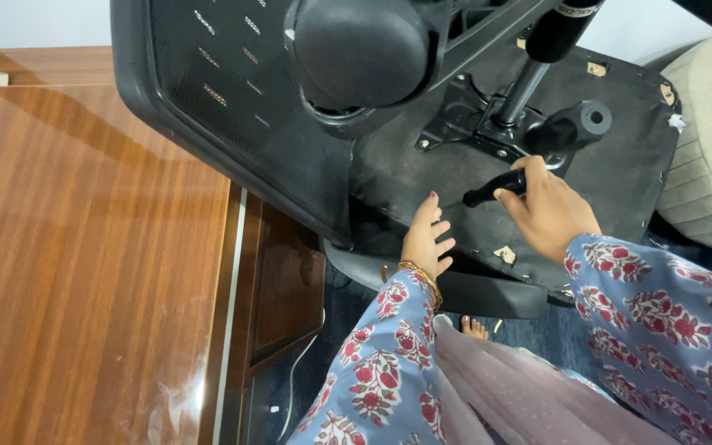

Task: The person uses a screwdriver to tighten screws on the underside of an office chair base, securing the central gas lift and frame. The chair remains upside down throughout the clip.

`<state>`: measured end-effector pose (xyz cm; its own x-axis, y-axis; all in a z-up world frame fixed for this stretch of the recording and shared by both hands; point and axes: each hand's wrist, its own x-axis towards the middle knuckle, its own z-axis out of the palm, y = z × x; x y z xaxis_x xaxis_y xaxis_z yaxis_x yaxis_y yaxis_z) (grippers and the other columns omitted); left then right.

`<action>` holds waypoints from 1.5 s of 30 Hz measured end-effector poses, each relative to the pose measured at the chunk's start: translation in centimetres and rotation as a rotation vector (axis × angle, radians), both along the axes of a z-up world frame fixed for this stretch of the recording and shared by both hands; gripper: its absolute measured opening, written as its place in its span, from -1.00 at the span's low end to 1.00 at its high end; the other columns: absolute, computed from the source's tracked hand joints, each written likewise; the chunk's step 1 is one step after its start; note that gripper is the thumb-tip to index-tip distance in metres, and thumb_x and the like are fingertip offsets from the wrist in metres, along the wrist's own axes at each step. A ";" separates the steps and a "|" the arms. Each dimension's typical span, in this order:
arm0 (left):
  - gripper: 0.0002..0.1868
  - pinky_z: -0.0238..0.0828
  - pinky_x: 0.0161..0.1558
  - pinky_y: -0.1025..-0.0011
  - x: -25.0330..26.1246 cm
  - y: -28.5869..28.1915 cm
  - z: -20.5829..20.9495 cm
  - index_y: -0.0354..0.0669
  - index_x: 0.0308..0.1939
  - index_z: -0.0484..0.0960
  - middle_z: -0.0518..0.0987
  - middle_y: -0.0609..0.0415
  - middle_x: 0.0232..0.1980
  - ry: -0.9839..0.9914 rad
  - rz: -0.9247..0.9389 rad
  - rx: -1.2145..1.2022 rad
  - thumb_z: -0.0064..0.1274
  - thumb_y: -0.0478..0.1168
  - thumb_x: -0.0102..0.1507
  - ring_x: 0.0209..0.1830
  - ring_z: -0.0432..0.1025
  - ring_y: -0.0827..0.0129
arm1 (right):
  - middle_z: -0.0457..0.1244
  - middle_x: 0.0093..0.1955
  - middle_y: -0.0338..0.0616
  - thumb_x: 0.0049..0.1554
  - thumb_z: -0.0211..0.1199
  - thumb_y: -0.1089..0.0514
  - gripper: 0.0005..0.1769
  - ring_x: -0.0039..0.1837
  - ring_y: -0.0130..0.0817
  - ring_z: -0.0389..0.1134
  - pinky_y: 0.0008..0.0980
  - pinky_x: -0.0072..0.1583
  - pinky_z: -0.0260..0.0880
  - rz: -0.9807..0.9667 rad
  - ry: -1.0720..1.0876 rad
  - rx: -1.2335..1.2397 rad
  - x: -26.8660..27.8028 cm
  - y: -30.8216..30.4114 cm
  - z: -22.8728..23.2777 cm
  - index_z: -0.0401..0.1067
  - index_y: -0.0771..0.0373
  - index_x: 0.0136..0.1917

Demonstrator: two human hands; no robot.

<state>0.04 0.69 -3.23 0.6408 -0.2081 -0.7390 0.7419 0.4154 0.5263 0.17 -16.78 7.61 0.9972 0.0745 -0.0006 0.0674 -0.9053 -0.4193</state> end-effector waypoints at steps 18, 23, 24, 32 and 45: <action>0.08 -0.02 0.42 -0.08 0.0 0.4 -0.1 0.01 0.55 0.18 0.24 -0.07 0.57 -0.010 0.011 0.002 -0.11 0.50 0.09 0.50 0.19 -0.11 | 0.36 -0.05 0.17 0.22 0.19 -0.06 -0.51 0.14 0.14 0.39 0.02 0.14 0.34 0.142 0.039 -0.085 0.4 -0.2 0.2 0.23 0.32 0.23; 0.09 -0.03 0.42 -0.11 0.5 0.9 -0.4 -0.05 0.54 0.21 0.25 -0.07 0.57 -0.025 0.023 -0.003 -0.11 0.51 0.09 0.50 0.18 -0.13 | 0.38 -0.06 0.15 0.18 0.19 -0.07 -0.55 0.08 0.15 0.40 0.02 0.07 0.36 0.252 -0.054 -0.114 0.3 0.5 1.3 0.27 0.30 0.16; 0.09 -0.04 0.42 -0.11 0.6 1.1 -0.4 -0.06 0.54 0.22 0.26 -0.06 0.57 -0.025 0.027 -0.004 -0.11 0.51 0.09 0.50 0.19 -0.13 | 0.38 -0.08 0.16 0.17 0.19 -0.08 -0.55 0.05 0.17 0.41 0.03 0.03 0.37 0.273 -0.087 -0.123 0.4 0.8 1.7 0.28 0.31 0.15; 0.07 -0.03 0.43 -0.09 -0.7 2.6 0.7 0.02 0.54 0.20 0.29 -0.04 0.55 -0.032 0.115 -0.007 -0.14 0.51 0.09 0.50 0.21 -0.08 | 0.39 -0.28 0.01 0.23 0.00 -0.47 -0.33 -0.17 0.03 0.49 -0.04 -0.10 0.50 0.132 0.254 -0.576 1.1 2.1 3.5 0.32 0.21 0.09; 0.10 -0.19 0.48 -0.03 -1.6 1.3 -2.2 0.02 0.54 0.20 0.29 -0.10 0.55 -0.050 0.077 -0.039 -0.18 0.56 0.08 0.49 0.23 -0.15 | 0.41 -0.29 0.01 0.21 0.01 -0.41 -0.35 -0.18 0.02 0.49 -0.03 -0.17 0.49 0.245 0.156 -0.598 1.5 2.3 3.8 0.28 0.23 0.13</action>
